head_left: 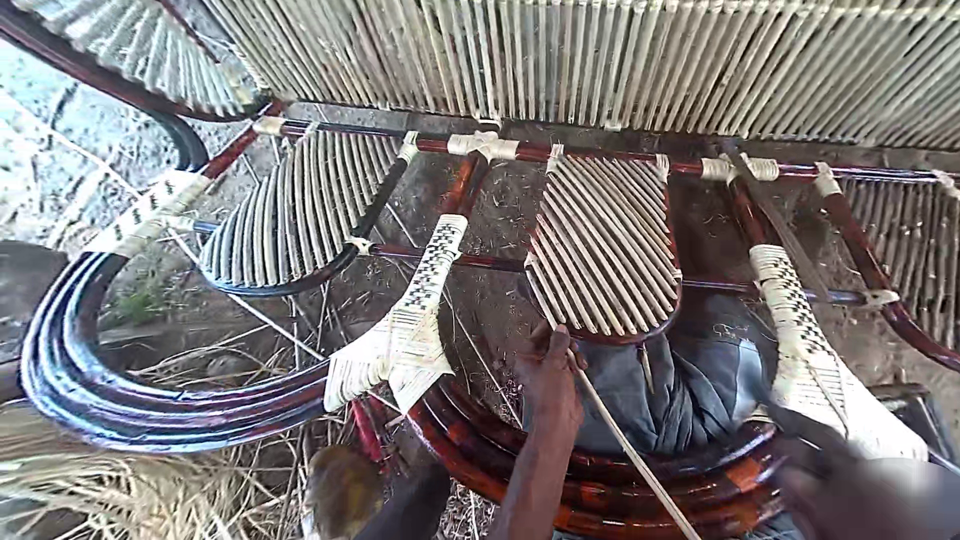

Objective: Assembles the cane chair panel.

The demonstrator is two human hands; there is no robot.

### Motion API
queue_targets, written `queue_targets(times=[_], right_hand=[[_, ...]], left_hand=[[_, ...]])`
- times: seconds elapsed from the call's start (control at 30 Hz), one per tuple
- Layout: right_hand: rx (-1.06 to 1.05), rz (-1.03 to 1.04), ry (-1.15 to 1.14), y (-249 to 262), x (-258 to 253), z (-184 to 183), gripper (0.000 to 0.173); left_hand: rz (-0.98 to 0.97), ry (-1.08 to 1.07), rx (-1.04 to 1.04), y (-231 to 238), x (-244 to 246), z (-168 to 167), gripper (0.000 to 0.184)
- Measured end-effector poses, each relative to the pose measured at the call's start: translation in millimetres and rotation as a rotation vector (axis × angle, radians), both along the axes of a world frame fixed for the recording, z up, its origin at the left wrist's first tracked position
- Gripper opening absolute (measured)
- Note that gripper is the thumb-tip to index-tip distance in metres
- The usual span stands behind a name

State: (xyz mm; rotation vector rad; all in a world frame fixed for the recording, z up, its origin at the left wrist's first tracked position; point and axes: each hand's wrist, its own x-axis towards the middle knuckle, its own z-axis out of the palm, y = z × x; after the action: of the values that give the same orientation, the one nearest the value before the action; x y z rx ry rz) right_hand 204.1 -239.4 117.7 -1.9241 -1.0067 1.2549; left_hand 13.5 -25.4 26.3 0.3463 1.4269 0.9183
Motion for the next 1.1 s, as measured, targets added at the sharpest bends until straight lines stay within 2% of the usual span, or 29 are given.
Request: queue_targets(times=[0.07,0.13,0.3,0.6,0.9,1.0,1.1], right_hand=[[-0.045,0.170,-0.162,53.7,-9.4,-34.3,0.059],[0.054,0.258,-0.308,99.4,-19.5,-55.3,0.062],[0.324,0.402,-0.504,161.6,-21.4,-64.8,0.048],[0.398,0.555,-0.597,170.6,-12.0,-66.0,0.034],[0.405,0.571,-0.619,172.8,-13.5,-62.4,0.034],[0.399,0.557,-0.636,173.3,-15.1,-62.3,0.034],[0.374,0.531,-0.654,171.7,-19.3,-62.5,0.032]], left_hand=[[0.031,-0.064,-0.052,2.4,-1.4,1.3,0.020],[0.060,-0.124,-0.099,4.8,-1.4,2.0,0.021],[0.078,-0.201,-0.147,10.1,-3.2,1.4,0.014],[0.150,-0.197,-0.145,7.7,4.4,1.2,0.013],[0.189,-0.209,-0.135,7.1,5.5,-3.7,0.013],[0.123,-0.249,-0.118,6.4,2.0,-3.1,0.012],[-0.008,-0.220,-0.197,10.9,1.5,-1.5,0.012]])
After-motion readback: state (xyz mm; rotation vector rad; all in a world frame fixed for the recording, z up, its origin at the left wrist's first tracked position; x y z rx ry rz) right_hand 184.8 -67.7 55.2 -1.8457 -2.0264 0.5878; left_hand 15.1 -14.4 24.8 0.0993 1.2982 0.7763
